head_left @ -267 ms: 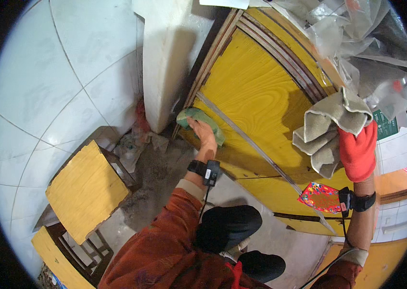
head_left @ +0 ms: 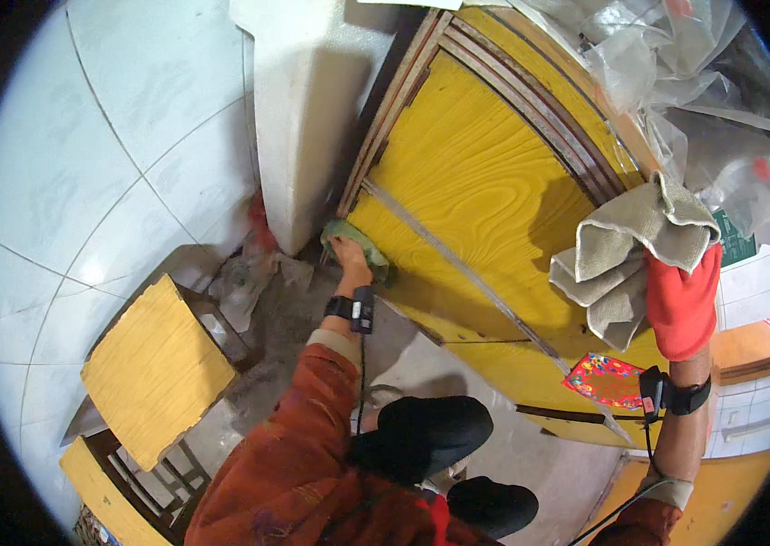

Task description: The person kneels and wipes the front of a yellow wooden cabinet with two cloths, alternating between scrubbing and wiping motions. The person cleans around a red decorative sticker and the cabinet handles, repeatedly moving between the left and right doors.

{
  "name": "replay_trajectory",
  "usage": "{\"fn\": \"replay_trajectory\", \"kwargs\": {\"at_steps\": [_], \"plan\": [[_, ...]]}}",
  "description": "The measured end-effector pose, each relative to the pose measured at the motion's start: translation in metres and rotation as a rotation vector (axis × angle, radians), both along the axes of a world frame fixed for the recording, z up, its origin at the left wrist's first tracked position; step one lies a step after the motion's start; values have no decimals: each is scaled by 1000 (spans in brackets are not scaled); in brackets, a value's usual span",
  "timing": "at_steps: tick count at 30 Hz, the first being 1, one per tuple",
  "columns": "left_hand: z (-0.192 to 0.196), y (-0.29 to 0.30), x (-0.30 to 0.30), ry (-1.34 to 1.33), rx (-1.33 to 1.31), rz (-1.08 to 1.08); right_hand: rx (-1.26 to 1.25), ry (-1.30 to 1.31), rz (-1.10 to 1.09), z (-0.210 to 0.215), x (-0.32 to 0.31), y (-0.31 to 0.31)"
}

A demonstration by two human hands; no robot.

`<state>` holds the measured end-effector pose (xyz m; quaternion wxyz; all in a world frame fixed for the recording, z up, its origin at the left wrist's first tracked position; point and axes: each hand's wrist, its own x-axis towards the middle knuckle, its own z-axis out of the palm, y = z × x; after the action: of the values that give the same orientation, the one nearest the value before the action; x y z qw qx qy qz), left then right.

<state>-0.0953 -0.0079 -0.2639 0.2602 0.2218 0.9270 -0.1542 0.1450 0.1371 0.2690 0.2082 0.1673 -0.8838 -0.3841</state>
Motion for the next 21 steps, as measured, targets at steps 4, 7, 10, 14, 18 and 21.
{"fn": "replay_trajectory", "kwargs": {"at_steps": [4, 7, 10, 14, 18, 21], "plan": [[-42, -30, -10, -156, 208, 94, -73, -6, 40, 2, -4, -3], [-78, -34, -18, -254, 467, 263, -96, -3, 38, 4, -6, -7], [-98, -28, -9, -314, 642, 387, -115, -16, 41, 6, -5, -10], [-49, -17, 29, -431, 981, 764, -166, -19, 46, 8, -4, -13], [70, -20, 66, -920, 1960, 1579, -178, -4, 58, 6, -4, -15], [135, -41, 73, -890, 2236, 1200, -141, 38, 96, 3, -5, -13]]}}
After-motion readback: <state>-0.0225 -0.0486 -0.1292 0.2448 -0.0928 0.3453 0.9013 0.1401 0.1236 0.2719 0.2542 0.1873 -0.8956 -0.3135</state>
